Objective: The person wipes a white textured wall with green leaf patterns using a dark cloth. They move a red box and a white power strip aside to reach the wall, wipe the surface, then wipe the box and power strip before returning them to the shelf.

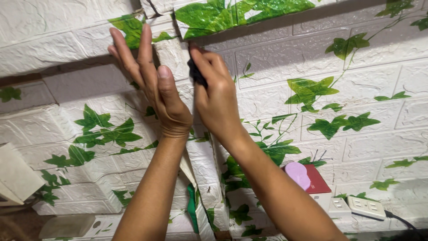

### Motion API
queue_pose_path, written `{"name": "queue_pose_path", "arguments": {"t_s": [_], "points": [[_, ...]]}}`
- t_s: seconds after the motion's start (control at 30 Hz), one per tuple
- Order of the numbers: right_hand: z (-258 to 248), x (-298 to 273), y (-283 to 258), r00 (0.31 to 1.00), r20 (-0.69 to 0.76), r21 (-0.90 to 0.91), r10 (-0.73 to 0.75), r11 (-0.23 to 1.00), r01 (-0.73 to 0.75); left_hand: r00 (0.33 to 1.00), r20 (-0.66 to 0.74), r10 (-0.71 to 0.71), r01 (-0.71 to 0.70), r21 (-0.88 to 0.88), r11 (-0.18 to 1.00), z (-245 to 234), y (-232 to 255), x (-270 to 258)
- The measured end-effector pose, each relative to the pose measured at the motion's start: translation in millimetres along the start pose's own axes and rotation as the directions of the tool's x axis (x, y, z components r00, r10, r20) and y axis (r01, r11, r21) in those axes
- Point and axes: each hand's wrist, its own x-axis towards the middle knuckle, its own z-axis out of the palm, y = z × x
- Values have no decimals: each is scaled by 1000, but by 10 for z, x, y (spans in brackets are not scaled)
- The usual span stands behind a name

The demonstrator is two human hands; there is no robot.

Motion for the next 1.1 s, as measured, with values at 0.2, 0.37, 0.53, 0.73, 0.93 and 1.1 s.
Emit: {"name": "queue_pose_path", "arguments": {"t_s": [0.2, 0.37, 0.53, 0.73, 0.93, 1.1], "points": [[-223, -490, -126, 998, 42, 22, -55, 998, 54, 1000, -2, 2, -2, 4, 1000, -9, 47, -23], [-177, -80, -55, 999, -31, 96, -32, 995, 34, 1000, -11, 2, -2, 12, 1000, 10, 67, -1], [-8, 193, -153, 942, -52, 260, 332, 915, -308, 1000, -7, 0, 0, -4, 1000, -9, 72, -15], [-258, -256, -115, 998, -64, 254, -17, 967, 32, 1000, -17, -2, 2, -13, 1000, -8, 86, -1], [-283, 170, 122, 782, -17, 648, 623, 603, -465, 1000, -17, 9, -10, -19, 1000, 7, 66, -5], [-105, 531, 163, 877, -13, 659, 480, 664, -353, 1000, -3, 17, -17, 3, 1000, 20, 42, -11]]}}
